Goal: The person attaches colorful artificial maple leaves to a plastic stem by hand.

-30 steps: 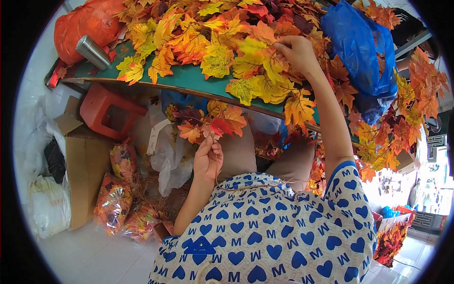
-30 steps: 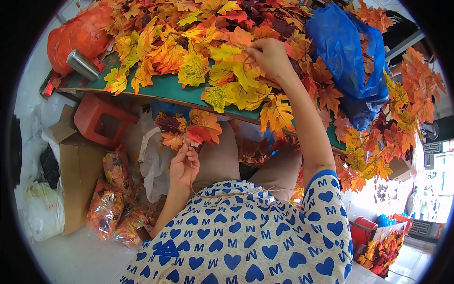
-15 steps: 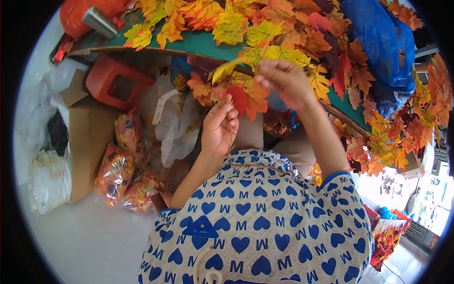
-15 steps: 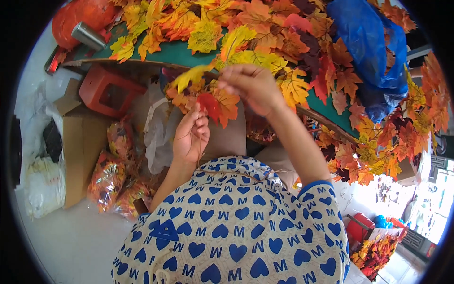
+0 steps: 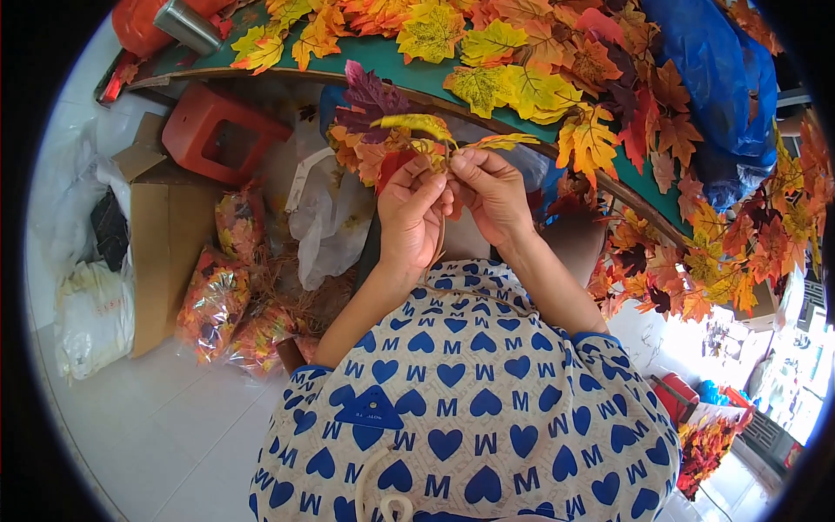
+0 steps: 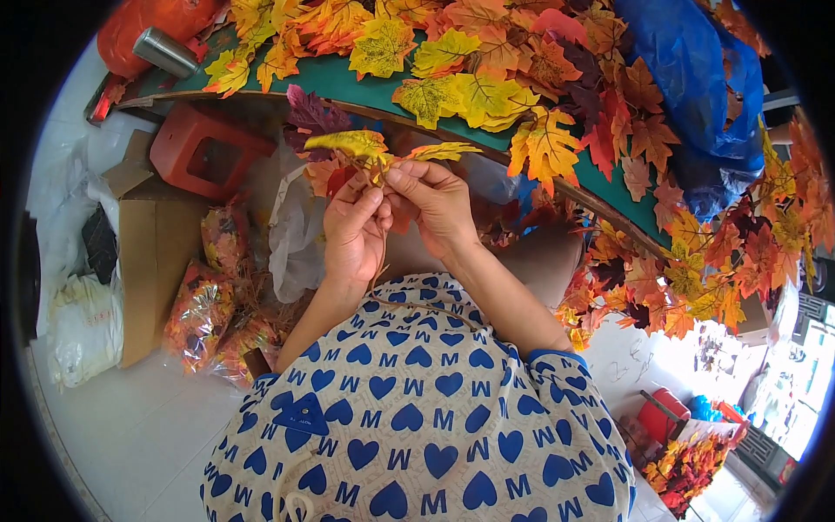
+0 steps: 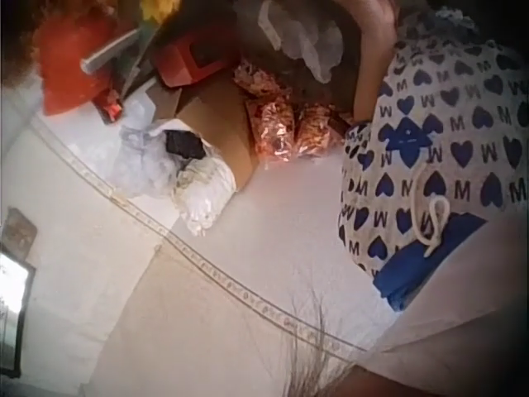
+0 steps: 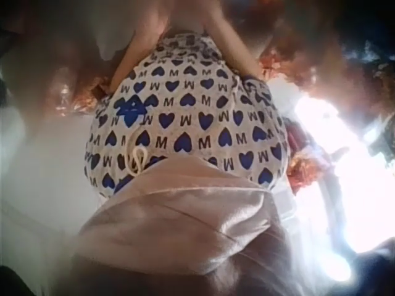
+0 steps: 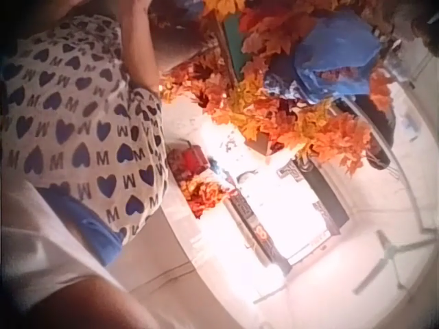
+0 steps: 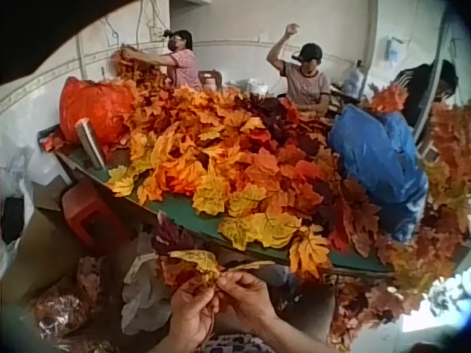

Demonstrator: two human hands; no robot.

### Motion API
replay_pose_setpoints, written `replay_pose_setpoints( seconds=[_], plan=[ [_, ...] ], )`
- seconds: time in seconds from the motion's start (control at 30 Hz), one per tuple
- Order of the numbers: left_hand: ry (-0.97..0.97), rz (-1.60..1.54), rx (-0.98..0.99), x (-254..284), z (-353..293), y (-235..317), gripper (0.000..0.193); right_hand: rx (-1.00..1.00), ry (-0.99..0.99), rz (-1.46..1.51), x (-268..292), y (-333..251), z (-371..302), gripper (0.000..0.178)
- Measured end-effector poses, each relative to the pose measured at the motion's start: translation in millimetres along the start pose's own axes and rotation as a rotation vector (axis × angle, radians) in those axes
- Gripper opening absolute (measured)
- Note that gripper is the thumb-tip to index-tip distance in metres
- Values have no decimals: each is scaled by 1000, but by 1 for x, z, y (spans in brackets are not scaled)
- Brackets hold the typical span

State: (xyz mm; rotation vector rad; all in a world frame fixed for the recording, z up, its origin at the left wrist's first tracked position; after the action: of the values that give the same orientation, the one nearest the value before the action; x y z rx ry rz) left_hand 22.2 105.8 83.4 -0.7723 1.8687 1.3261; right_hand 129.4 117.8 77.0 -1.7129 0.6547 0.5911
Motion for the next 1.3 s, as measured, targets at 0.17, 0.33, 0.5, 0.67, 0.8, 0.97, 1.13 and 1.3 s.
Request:
replay_pose_setpoints(
  seconds=[0.17, 0.33, 0.5, 0.67, 0.8, 0.97, 1.13, 1.3],
  plan=[
    [52, 29, 5, 5, 2, -2, 27, -22, 27, 48, 3, 7, -3, 11],
    [34, 63, -4, 3, 3, -4, 28, -16, 38, 30, 4, 8, -2, 12],
    [70, 109, -20, 8, 6, -5, 26, 40, 39, 2, 4, 8, -2, 11],
    [94, 230, -71, 8, 4, -2, 23, 32, 4, -35, 2, 5, -4, 10],
    [96, 259, -115, 10, 6, 0, 23, 48, -9, -61, 1, 7, -4, 10],
    [108, 233, -123, 17, 4, -1, 24, 85, -3, -57, -1, 13, -7, 10],
    [8, 263, -128, 17, 7, 2, 29, 110, -63, -104, 1, 7, -5, 12],
    [-75, 296, -57, 7, 0, 11, 34, 108, -102, -119, -1, 10, -5, 13]
  ],
)
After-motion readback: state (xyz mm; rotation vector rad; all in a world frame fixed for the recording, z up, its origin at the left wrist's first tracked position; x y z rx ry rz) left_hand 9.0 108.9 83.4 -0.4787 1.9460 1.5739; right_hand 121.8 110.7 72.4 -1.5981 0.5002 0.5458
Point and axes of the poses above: each hand's wrist, its own z-axis towards the middle knuckle, its own x-axis out of the back of the hand, y = z × x, the point moved 7 cm from there along z, towards the middle knuckle, and after that the axes turned 5 degrees about x, right-handed, at the moved point
